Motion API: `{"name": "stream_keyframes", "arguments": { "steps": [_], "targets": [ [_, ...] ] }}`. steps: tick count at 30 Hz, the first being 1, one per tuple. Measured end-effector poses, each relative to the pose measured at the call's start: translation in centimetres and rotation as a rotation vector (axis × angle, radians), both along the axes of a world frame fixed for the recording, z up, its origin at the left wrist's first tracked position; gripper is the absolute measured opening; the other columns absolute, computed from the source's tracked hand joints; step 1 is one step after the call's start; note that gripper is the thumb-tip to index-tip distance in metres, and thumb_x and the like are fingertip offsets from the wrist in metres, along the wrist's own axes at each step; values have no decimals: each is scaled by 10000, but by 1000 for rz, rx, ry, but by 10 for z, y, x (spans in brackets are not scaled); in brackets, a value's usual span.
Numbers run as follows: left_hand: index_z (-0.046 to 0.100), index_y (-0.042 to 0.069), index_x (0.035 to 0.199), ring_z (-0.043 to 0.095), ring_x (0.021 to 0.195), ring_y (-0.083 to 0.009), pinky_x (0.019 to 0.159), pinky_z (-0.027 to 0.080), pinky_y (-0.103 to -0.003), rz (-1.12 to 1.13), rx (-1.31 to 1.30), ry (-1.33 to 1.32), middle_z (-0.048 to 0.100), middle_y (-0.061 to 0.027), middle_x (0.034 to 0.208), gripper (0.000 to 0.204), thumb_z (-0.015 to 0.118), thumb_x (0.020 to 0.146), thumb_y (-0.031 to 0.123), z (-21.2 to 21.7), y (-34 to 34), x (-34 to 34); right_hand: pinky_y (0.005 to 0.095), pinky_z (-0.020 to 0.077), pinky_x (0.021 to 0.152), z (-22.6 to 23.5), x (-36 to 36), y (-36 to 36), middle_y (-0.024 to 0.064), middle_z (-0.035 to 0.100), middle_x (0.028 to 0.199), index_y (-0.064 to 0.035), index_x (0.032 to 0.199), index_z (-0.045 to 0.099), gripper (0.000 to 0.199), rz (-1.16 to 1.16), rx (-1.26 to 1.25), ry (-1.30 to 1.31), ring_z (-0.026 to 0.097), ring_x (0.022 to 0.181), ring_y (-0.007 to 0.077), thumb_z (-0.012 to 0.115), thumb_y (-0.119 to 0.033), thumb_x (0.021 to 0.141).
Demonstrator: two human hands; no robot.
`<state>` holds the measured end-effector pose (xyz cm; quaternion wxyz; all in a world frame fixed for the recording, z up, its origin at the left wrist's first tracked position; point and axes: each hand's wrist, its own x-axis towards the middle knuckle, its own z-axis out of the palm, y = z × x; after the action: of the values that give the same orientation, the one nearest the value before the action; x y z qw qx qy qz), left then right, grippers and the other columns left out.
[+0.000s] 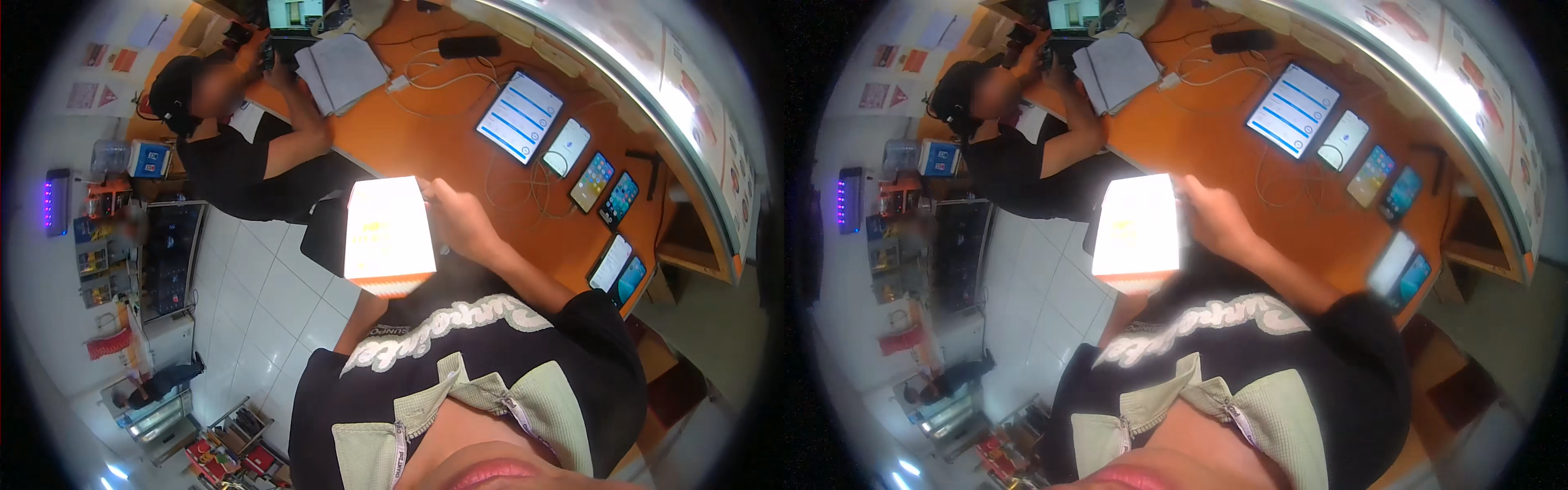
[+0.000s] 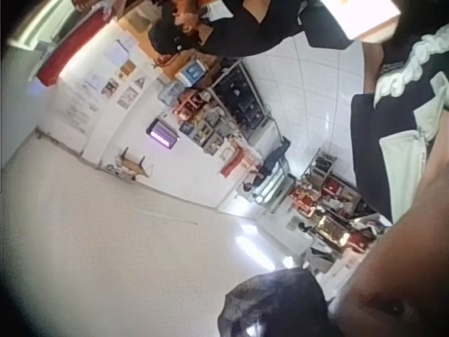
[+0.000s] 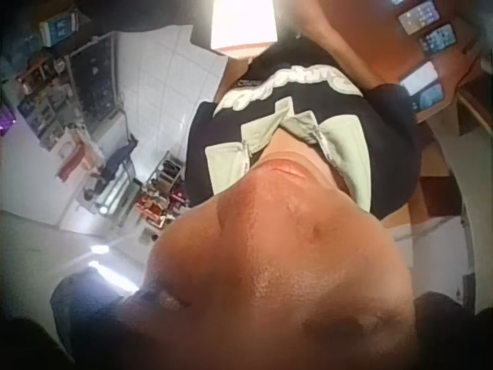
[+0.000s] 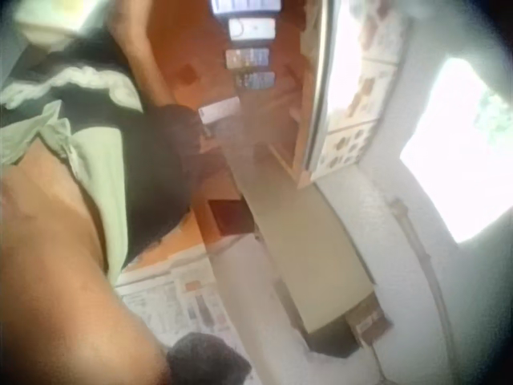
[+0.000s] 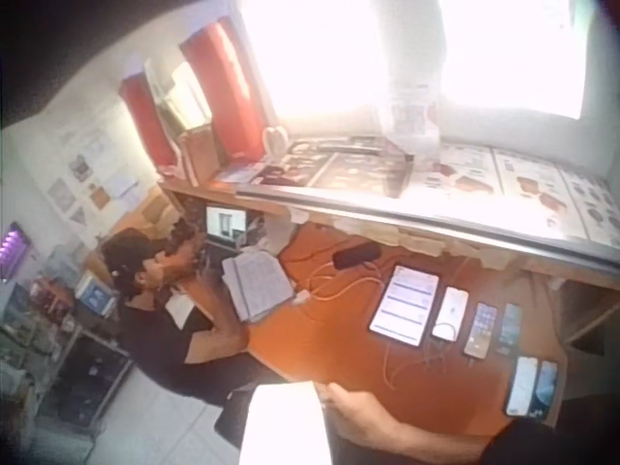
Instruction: The person assembles small cardboard boxes by folding flat pieces and applying adhesive tape to secure the flaps. They handle the boxes one at a time, folding the sides and sealing them with tape before stacking the finished units.
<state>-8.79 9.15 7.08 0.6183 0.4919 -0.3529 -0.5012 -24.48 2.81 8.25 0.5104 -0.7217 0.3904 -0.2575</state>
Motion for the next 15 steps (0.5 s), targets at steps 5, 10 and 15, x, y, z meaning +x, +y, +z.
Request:
{"name": "stream_keyframes", "arguments": {
  "steps": [5, 10, 15],
  "targets": [
    [556, -14, 1316, 535, 1252, -264, 1035, 435, -385, -23, -31, -139, 585, -163, 1329, 420, 662, 938, 133, 12, 3, -9, 388, 503, 927, 2, 11, -3, 187, 633, 1163, -8, 1303, 375, 470, -88, -96, -511, 636, 1077, 325, 623, -66, 909],
    [546, -16, 1322, 525, 1272, -278, 1040, 437, -395, -139, -146, -542, 572, -177, 1345, 436, 666, 926, 119, 19, 15, -56, 313, 516, 807, -41, -3, -71, 139, 652, 1033, 8, 1151, 605, 291, -135, -401, -412, 645, 921, 208, 606, -202, 951],
    [633, -15, 1109, 635, 923, -200, 794, 513, -330, 79, -70, -503, 661, -108, 1041, 334, 647, 951, 279, 46, -4, -4, 444, 501, 721, -28, -9, -64, 262, 663, 864, 46, 1144, 587, 223, -97, -303, -1, 657, 768, 367, 497, -74, 979]
  ]
}}
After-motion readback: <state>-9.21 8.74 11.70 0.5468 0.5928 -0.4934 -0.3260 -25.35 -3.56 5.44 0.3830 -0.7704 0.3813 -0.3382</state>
